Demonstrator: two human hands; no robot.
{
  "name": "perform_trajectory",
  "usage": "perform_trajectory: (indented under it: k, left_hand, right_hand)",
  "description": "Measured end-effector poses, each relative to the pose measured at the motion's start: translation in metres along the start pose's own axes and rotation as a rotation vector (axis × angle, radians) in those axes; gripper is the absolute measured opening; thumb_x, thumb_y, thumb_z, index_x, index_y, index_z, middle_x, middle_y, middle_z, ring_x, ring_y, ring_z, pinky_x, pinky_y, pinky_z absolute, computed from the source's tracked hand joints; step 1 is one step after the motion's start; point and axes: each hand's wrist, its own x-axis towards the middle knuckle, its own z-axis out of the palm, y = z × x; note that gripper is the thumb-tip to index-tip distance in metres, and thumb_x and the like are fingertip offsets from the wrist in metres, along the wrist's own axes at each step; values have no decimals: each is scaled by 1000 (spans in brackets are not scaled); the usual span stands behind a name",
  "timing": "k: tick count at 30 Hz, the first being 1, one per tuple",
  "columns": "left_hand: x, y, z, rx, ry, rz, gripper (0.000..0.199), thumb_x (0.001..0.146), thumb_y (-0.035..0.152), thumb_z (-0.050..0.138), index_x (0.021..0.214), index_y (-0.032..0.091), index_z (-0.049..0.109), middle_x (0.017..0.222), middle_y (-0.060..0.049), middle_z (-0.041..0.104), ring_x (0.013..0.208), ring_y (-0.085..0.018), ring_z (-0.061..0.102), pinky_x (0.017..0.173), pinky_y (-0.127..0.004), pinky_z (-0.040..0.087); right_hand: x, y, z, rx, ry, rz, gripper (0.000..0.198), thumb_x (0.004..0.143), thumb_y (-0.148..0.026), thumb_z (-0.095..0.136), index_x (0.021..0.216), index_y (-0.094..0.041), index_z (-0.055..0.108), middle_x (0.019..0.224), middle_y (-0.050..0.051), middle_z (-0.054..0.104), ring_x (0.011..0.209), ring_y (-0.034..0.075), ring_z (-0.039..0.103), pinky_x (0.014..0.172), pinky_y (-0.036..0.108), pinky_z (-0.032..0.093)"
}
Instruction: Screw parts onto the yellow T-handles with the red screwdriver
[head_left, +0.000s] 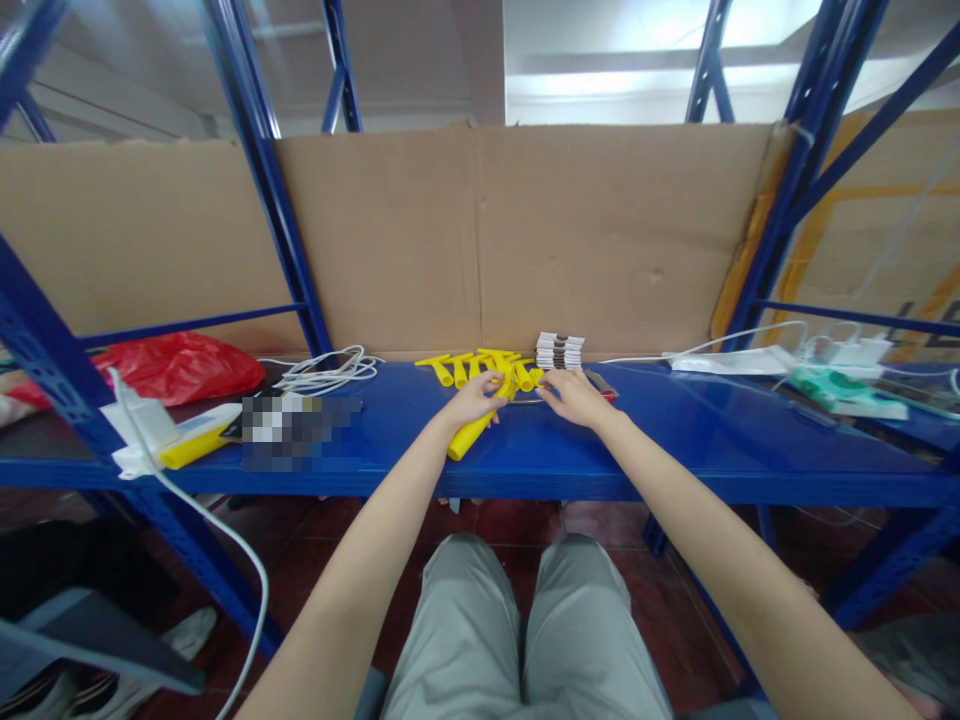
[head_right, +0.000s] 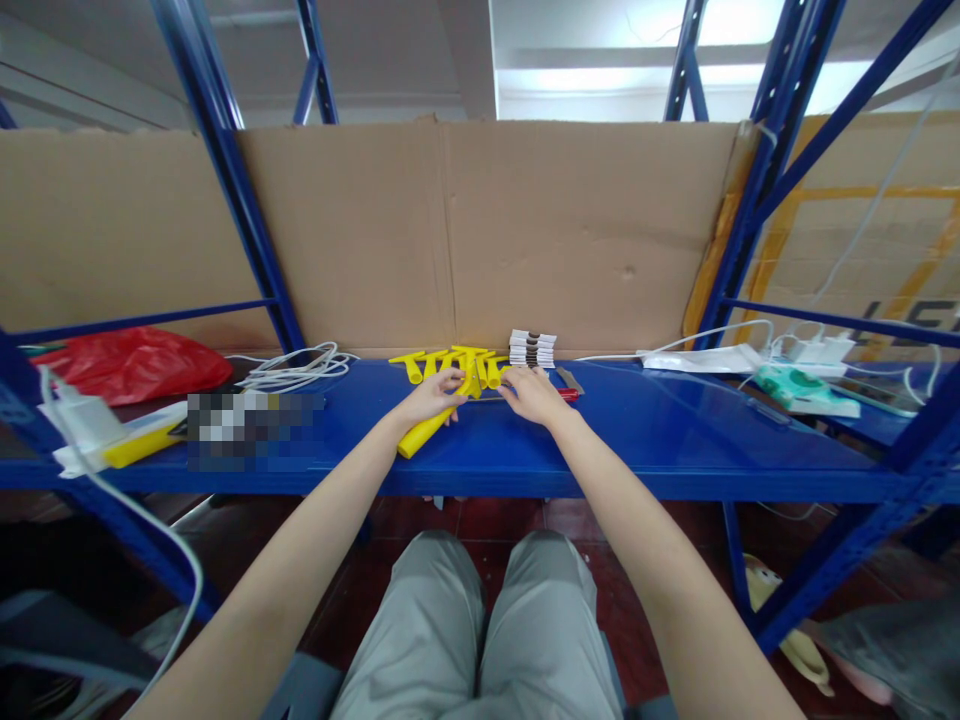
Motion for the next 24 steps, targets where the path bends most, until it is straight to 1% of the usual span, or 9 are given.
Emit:
perform_trajectory:
  k: [4,11,16,20,24]
  left_hand:
    - [3,-3,-1,-7,-11,10,52,77,7,59,127,16,47,135,-22,50,42,-2,54,39,-18,47]
    - [6,-10,5,5,-20,18,54,77,13,64,128,20,50,137,-18,50,48,-2,56,42,-16,47]
    - [7,-7,10,-6,-49,47,53,76,10,61,128,19,52,137,-18,51,44,-2,54,41,-19,48]
    - [6,-4,12,10,-70,60,52,78,9,58,129,19,52,138,-18,50,41,-1,52,40,-19,47]
    - [5,-3,14,35,-77,69,51,78,9,57,127,20,54,136,-16,52,43,-1,52,41,-18,47]
  right_hand:
    - [1,-7,1,15,-18,-33,24,94,-28,43,101,-15,62,100,13,68,98,24,60,84,34,38]
    - [4,-14,4,51,42,-57,25,95,-29,41,104,-17,62,103,12,68,98,23,60,85,34,39]
    - [6,-16,7,70,56,-48,25,95,-28,41,108,-16,60,103,13,68,97,23,60,85,34,39]
    - [6,-16,8,88,62,-24,23,94,-26,41,105,-16,59,98,11,68,93,22,61,83,33,40]
    - [6,-16,8,94,71,-8,20,93,-24,41,100,-17,59,91,10,68,88,21,61,82,32,40]
